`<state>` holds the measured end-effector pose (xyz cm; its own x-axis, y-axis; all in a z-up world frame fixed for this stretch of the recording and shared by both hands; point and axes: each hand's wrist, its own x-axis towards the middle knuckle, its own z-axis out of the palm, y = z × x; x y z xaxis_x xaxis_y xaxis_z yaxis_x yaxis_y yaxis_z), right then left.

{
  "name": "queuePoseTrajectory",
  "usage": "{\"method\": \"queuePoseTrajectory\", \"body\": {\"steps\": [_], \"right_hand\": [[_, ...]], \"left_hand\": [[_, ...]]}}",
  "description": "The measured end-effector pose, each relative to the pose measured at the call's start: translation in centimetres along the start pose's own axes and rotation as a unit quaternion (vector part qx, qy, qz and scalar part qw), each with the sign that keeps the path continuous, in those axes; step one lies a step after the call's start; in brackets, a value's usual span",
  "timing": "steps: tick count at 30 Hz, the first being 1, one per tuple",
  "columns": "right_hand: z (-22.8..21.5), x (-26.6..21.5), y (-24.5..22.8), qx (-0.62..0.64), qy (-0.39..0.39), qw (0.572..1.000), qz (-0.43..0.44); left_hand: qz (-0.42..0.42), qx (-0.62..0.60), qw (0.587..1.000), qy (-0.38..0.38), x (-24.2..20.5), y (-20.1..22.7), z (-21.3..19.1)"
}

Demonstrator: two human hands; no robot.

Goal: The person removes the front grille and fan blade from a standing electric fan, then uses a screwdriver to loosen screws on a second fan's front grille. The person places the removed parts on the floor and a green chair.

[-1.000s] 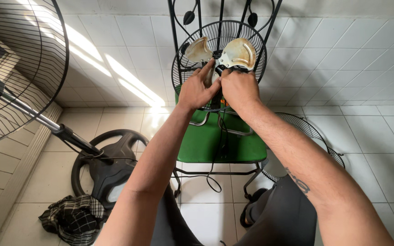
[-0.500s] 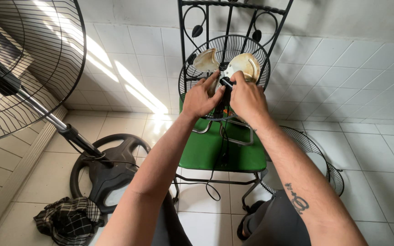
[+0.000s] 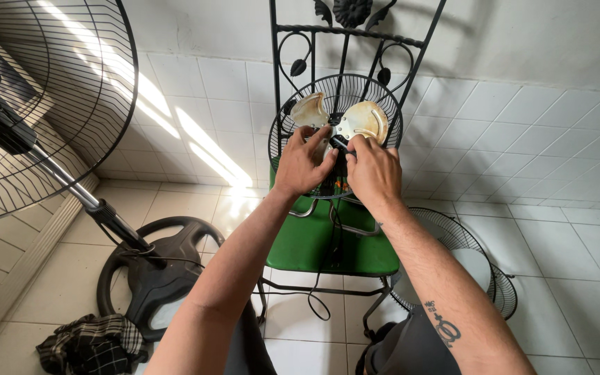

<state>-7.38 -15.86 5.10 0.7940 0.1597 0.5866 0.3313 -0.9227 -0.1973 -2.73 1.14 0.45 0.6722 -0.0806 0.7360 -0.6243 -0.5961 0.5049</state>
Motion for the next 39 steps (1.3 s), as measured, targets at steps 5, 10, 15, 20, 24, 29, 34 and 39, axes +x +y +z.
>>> {"method": "queuePoseTrajectory", "body": {"steps": [5,10,15,20,24,29,34,39], "right_hand": [[0.3,-0.1,0.3,-0.039,0.052,0.997,-0.048],[1.3,-0.2,0.4,-0.13,-0.055,0.99,0.02],[1.4,-0.4,0.4,-0.118,0.024,0.992,-0.03],[1.0,-0.4,0.2,-0.076,-0.002,0.997,0.014],[0.5,-0.5,0.0,-0.069,-0.025,0.997,0.027],[-0.2,-0.6,0.2,-0.053,-0.022,0.998,0.008],[-0.5,-1.1,0.5,-0.039,-0.024,0.999,-0.003],[-0.4,-1.0,0.8,-0.032,-0.032,0.999,0.013]], "left_hand": [[0.014,0.001,1.0,-0.017,0.0,0.0,-0.1],[0.008,-0.001,0.999,-0.037,0.0,-0.1,-0.1],[0.002,-0.024,0.999,-0.042,0.1,-0.4,-0.3],[-0.001,-0.031,0.998,-0.052,0.3,-0.2,-0.5],[-0.015,-0.042,0.997,-0.063,0.1,0.2,-0.6],[-0.058,-0.077,0.992,-0.076,0.0,0.5,-0.9],[-0.058,-0.078,0.993,-0.071,-0.1,0.6,-0.7],[-0.063,-0.08,0.992,-0.077,0.0,0.5,-0.6]]}}
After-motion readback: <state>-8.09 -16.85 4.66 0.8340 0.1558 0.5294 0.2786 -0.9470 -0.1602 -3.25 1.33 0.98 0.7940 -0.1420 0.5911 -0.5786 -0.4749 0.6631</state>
